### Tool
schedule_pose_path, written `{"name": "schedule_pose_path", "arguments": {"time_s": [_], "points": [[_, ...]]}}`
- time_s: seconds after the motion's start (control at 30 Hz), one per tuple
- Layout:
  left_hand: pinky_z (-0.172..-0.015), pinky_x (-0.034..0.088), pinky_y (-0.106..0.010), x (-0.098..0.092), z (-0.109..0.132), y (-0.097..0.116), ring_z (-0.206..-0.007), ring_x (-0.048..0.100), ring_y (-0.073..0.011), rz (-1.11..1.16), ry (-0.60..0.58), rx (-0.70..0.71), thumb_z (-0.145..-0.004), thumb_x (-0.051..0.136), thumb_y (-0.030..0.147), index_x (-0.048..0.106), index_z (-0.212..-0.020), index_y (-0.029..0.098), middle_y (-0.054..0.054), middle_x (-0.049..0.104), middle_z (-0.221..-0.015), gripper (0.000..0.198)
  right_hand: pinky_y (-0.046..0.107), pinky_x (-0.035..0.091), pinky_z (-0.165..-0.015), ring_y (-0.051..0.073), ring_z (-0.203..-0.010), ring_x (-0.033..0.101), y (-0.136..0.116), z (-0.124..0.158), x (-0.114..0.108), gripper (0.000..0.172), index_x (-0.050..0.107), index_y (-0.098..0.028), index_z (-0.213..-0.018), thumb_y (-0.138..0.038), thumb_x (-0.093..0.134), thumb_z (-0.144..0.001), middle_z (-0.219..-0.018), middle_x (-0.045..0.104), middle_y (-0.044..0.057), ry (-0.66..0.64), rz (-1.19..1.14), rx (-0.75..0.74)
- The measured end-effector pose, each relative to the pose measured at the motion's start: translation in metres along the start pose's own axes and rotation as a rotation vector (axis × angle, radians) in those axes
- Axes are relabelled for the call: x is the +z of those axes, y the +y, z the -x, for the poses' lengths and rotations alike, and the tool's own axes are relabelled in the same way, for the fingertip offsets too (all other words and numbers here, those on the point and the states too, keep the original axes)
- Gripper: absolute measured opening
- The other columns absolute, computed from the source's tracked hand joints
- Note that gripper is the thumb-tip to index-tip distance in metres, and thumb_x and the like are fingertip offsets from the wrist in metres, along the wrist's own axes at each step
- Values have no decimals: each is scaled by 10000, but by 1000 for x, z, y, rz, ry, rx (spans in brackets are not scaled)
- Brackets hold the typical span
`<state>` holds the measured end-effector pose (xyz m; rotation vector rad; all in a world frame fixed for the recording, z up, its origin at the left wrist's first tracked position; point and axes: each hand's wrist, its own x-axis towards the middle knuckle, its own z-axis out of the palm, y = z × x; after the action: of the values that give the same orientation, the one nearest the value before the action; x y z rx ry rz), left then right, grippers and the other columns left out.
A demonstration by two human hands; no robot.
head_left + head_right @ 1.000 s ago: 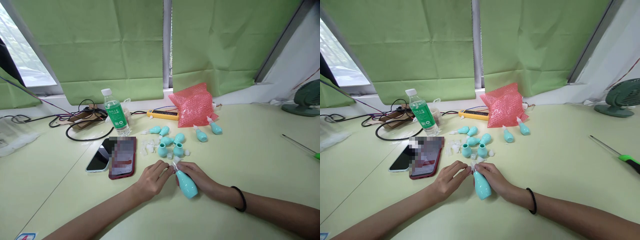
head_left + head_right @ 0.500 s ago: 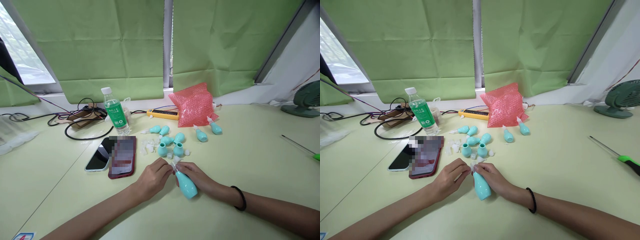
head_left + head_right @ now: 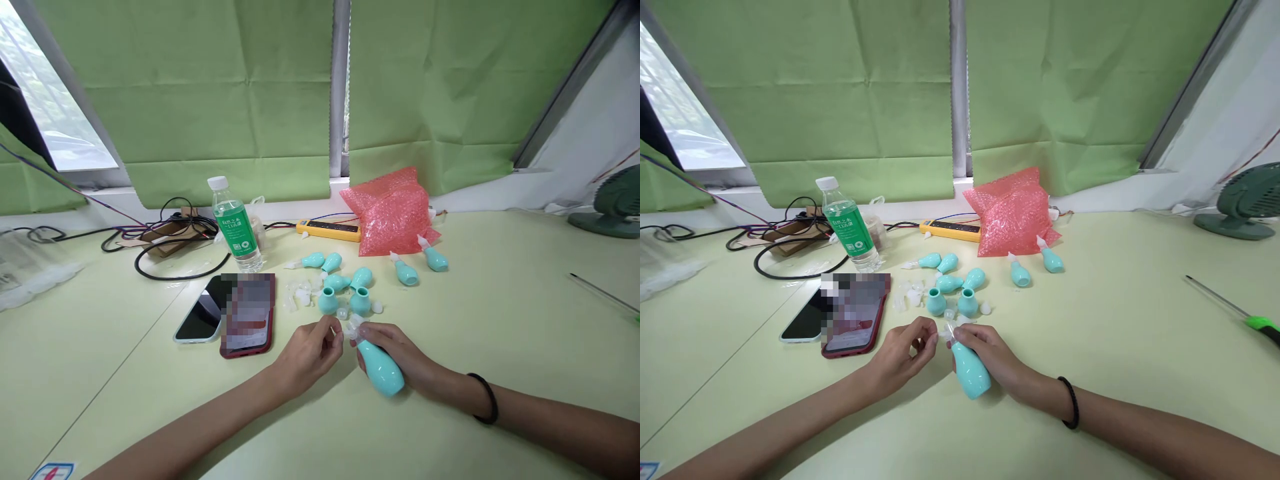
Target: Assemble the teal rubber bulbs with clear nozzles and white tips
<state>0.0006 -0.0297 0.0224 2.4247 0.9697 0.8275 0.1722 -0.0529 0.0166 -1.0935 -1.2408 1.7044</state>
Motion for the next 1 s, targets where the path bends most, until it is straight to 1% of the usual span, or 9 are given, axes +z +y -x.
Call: {"name": "schedule_pose_path", "arguments": {"time_s": [0.17,0.27,0.43,0.5,0.6,0.67,0.73,0.87,1.0], "points": [[-413,279,-160,-2,-2,-2,-406,349,-61,29,27,-180,-797,332,200,385,-793,190,75,387,-479,54,200,339,-452,86,-471,448,4,2,0,305,487,-133,-693,-430,446,-754,-538,522,8,32,-42,-45],[-403,250,-178,2,-3,-7,-379,340,-72,-122,-24,-166,-806,326,220,422,-798,181,71,390,-447,104,199,336,-459,89,-486,450,4,3,1,296,489,-135,-700,-427,469,-743,-536,506,1,40,-53,-53],[-435,274,-210,9,-4,-18,-465,456,-121,-356,-49,-159,-803,314,184,488,-805,151,-11,529,-552,177,195,318,-459,82,-496,426,2,3,0,330,516,-124,-678,-452,501,-711,-543,487,0,84,5,-72],[-449,284,-212,7,-3,-17,-474,459,-120,-326,-27,-153,-814,302,201,494,-818,153,-14,534,-568,198,200,320,-466,84,-501,429,0,3,0,344,518,-119,-645,-460,520,-690,-551,487,5,86,67,-85],[-452,287,-199,1,0,-6,-439,405,-91,-114,-4,-146,-841,262,276,475,-796,158,26,463,-508,248,206,326,-458,95,-482,452,-3,5,0,320,479,-141,-669,-454,543,-665,-532,479,-12,26,145,-74],[-437,281,-183,-3,3,5,-433,374,-77,81,-41,-147,-843,246,332,454,-749,153,42,412,-486,290,200,321,-443,94,-466,449,-6,9,3,295,454,-161,-698,-426,572,-641,-524,463,-32,-27,228,-55],[-422,270,-172,-5,6,14,-437,352,-67,202,-121,-131,-822,290,379,443,-698,145,45,388,-487,305,189,322,-460,89,-506,435,-7,13,6,269,453,-169,-690,-370,612,-607,-564,463,-35,-27,362,-97],[-416,237,-172,-3,8,24,-426,306,-51,158,-317,-52,-767,419,358,456,-625,137,57,338,-478,266,176,320,-489,90,-573,398,-4,19,10,211,467,-164,-656,-278,625,-576,-630,479,-25,-7,599,-237],[-421,213,-178,-3,8,25,-424,243,-43,187,-410,14,-807,363,312,423,-589,139,63,275,-472,285,174,310,-450,79,-508,381,0,21,10,165,501,-159,-627,-286,600,-591,-552,466,-31,-51,755,-261]]}}
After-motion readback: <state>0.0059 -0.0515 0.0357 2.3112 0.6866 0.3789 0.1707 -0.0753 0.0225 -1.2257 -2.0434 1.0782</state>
